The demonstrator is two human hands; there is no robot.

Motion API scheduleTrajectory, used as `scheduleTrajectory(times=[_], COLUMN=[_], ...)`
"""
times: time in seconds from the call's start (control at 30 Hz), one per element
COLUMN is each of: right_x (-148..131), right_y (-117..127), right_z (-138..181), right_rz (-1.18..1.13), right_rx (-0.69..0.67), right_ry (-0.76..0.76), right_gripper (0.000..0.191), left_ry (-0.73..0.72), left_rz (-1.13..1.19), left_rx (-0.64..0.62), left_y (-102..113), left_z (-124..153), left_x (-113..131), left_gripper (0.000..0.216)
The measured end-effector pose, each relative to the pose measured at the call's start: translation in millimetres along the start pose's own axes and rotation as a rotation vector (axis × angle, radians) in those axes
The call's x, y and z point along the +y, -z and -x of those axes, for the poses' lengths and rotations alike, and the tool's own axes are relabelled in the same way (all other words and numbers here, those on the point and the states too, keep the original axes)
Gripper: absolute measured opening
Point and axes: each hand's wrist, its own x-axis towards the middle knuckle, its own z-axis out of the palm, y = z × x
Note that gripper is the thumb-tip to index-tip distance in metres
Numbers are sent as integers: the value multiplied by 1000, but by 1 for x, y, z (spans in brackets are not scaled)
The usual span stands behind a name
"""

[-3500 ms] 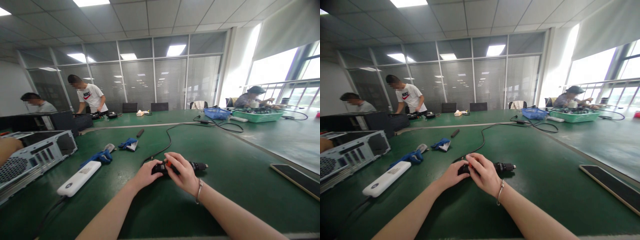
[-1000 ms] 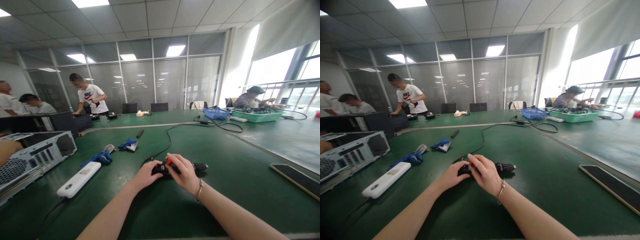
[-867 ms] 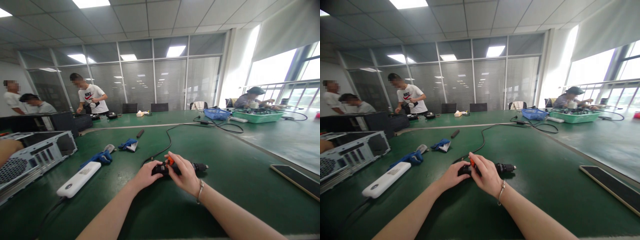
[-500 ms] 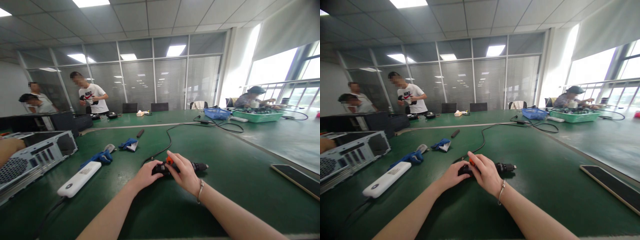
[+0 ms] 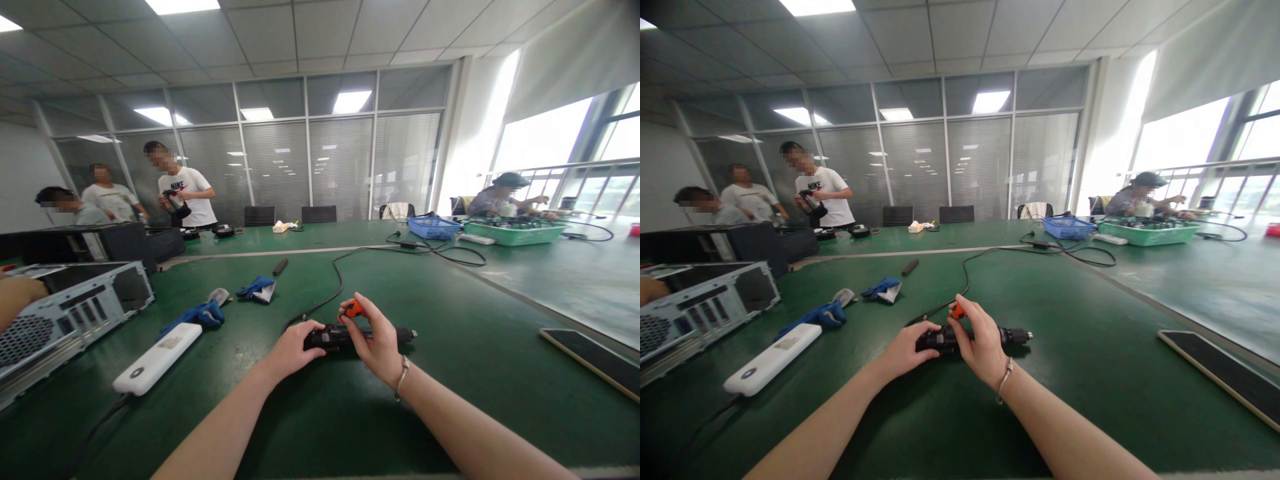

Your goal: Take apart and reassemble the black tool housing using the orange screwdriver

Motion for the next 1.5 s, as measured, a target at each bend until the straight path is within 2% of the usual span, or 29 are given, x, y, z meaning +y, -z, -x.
scheduleTrajectory(times=[0.27,0.5,0.67,0.87,1.03,1.17,1.3,1.5], right_x=[5,7,4,6,4,2,4,5], right_y=[-2,1,1,1,-2,-3,-6,-19], right_z=[-5,-10,-17,-20,-22,-27,-37,-42], right_rz=[78,76,80,90,98,138,198,56], right_rx=[-130,-38,-176,-83,-209,-252,-311,-320], right_ry=[-78,-138,-120,-160,-138,-137,-138,-207], right_gripper=[49,54,51,54,54,56,49,56], left_ry=[6,22,33,41,42,38,39,63], left_rz=[11,20,20,19,23,19,23,39], left_rx=[7,17,25,13,23,16,23,5], left_y=[-1,-1,-2,0,0,-2,-2,-2], left_z=[-1,-1,-1,-1,-1,-1,-2,-3], left_x=[-1,-1,-1,2,1,-1,-4,-3], left_gripper=[43,42,42,41,41,42,43,41])
